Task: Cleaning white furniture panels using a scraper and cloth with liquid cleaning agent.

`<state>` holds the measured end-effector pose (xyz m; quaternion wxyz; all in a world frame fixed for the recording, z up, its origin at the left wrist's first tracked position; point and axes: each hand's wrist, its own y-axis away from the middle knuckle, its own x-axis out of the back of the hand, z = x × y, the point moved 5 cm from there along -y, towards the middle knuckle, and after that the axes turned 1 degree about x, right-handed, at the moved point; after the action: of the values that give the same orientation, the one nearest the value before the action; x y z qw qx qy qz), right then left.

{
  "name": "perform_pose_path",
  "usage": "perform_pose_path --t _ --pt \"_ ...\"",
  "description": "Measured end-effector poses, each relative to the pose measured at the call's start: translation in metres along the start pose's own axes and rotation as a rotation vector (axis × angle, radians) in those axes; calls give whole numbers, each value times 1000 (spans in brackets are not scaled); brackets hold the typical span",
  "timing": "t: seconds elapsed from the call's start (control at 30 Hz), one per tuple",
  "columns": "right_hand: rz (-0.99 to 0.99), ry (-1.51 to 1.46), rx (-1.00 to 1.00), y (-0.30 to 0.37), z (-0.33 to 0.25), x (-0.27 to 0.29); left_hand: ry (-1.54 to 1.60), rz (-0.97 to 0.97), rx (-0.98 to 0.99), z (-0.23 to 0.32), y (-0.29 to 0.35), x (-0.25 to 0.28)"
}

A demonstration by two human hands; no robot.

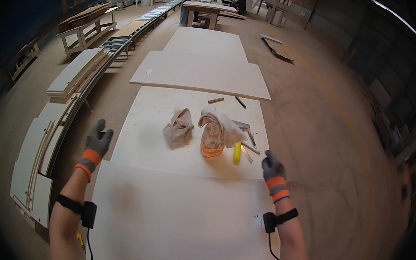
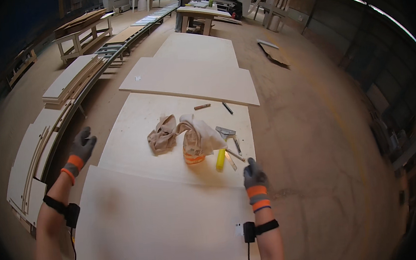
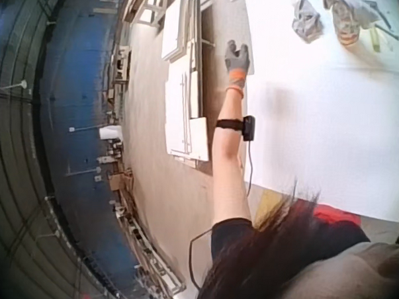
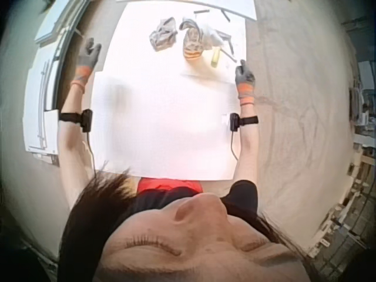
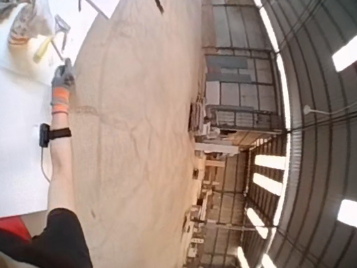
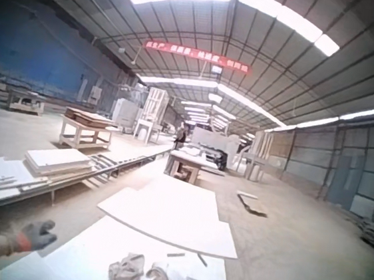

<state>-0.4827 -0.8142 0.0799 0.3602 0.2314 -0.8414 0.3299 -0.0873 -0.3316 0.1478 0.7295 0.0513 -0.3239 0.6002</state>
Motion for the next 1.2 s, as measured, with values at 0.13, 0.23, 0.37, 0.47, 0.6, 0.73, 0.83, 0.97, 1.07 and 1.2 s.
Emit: perform_pose_path --t 0.13,0.23,0.37,0.47,0.6,0.73,0.83,0.97,1.07,1.2 --pt "-469 572 -30 -83 -82 -110 -348 -181 -195 46 -8 -159" --pt "-628 517 -185 -111 -49 -132 -575 -616 82 135 7 -226" --pt "-587 477 -178 -122 -61 -148 -698 -529 159 87 5 -247" --pt "-511 454 -206 -129 -61 -147 -684 -467 199 43 0 -257" --pt "-396 409 -229 -132 -60 -142 -360 -244 139 23 1 -233" --pt "-261 367 -234 -129 -58 -134 318 -101 397 22 17 -190" --pt "-166 352 -249 -128 -56 -126 591 -61 391 35 41 -145" --pt "-36 -29 -321 -130 -50 -94 669 -179 421 67 93 -104" --pt "53 -799 -470 -106 -22 -52 605 -356 364 87 143 -86" --pt "-139 -1643 -606 -27 -15 46 -12 -524 -195 76 201 -57"
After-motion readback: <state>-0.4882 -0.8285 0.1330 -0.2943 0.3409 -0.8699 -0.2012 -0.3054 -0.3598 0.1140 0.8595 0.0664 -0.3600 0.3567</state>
